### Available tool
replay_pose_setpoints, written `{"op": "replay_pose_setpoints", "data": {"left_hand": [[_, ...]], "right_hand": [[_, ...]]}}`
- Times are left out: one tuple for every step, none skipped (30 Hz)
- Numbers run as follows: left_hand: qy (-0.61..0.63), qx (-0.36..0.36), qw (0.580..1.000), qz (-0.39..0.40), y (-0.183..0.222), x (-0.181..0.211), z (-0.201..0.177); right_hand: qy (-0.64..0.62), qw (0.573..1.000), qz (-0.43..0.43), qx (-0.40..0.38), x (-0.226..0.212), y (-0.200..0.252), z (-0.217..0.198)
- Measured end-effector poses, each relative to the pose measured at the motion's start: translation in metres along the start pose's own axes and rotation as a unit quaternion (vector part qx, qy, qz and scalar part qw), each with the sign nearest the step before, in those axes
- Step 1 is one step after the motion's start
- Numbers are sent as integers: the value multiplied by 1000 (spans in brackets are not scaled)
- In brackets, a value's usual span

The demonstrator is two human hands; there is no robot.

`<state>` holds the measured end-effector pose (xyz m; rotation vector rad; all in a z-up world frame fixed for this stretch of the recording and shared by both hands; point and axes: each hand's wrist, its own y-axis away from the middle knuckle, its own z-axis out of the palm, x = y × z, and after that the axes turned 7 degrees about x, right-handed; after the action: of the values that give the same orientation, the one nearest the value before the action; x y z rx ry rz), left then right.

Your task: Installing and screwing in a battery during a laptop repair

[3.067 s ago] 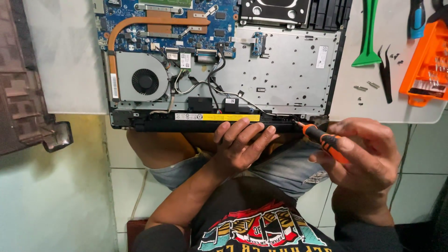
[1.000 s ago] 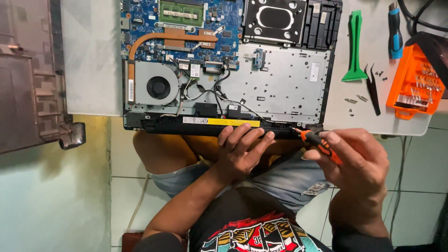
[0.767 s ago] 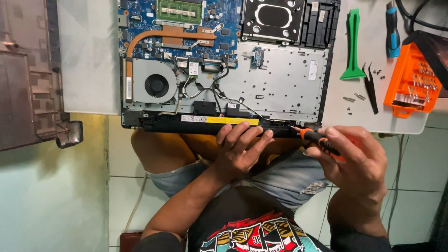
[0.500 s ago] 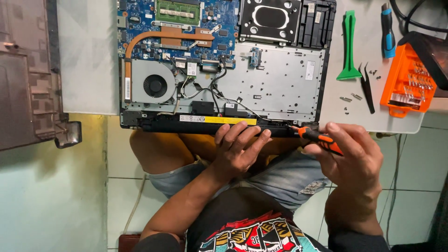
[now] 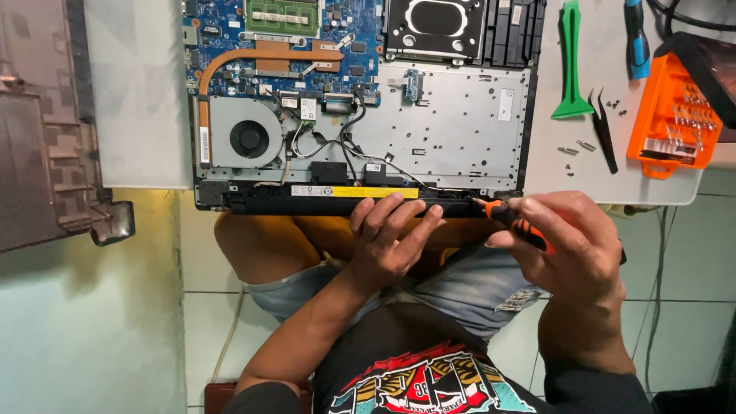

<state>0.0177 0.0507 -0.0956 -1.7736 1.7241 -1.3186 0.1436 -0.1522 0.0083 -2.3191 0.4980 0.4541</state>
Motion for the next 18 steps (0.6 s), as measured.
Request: {"op": "replay_pose_setpoints", "data": {"left_hand": [[1, 0, 1000, 0, -2, 0, 1], [6, 13, 1000, 5, -4, -1, 1], [9, 25, 1000, 10, -5, -1, 1], [8, 25, 1000, 10, -5, -2, 1], [4, 20, 1000, 8, -4, -1, 1], [0, 15, 1000, 6, -3, -1, 1], [1, 16, 1000, 7, -3, -1, 0], [4, 10, 1000, 6, -3, -2, 0], [5, 4, 1000, 5, -2, -2, 0], [5, 4, 1000, 4, -2, -1, 0], [9, 2, 1000, 3, -1, -2, 0], [13, -1, 1000, 1, -1, -2, 0], [13, -1, 1000, 2, -1, -2, 0], [9, 2, 1000, 2, -2, -2, 0], [7, 6, 1000, 3, -2, -1, 0], [8, 6, 1000, 4, -2, -1, 1], [7, 0, 1000, 2, -1, -1, 0], [6, -5, 1000, 0, 0, -1, 0]], "right_hand": [[1, 1000, 0, 0, -2, -4, -4], [-22, 999, 1, -45, -4, -8, -7], [-46, 995, 2, -91, -5, -12, -10], [-46, 995, 2, -91, -3, -9, -7], [-6, 998, -7, -66, -2, -6, -5], [34, 998, -15, -41, 0, -3, -3], [35, 998, -15, -40, 1, -4, -5], [-1, 998, -2, -61, 2, -5, -6], [-37, 996, 12, -81, 2, -6, -8], [-37, 996, 12, -81, 0, -5, -8], [-28, 997, 19, -75, -2, -3, -7], [-19, 997, 26, -68, -4, -2, -7], [-18, 997, 26, -68, 1, 1, -5], [-2, 999, 4, -47, 6, 4, -4], [16, 999, -18, -26, 11, 7, -3], [17, 999, -18, -25, 5, 2, -5], [-8, 999, 2, -36, 0, -2, -5], [-33, 998, 22, -47, -5, -7, -6]]}}
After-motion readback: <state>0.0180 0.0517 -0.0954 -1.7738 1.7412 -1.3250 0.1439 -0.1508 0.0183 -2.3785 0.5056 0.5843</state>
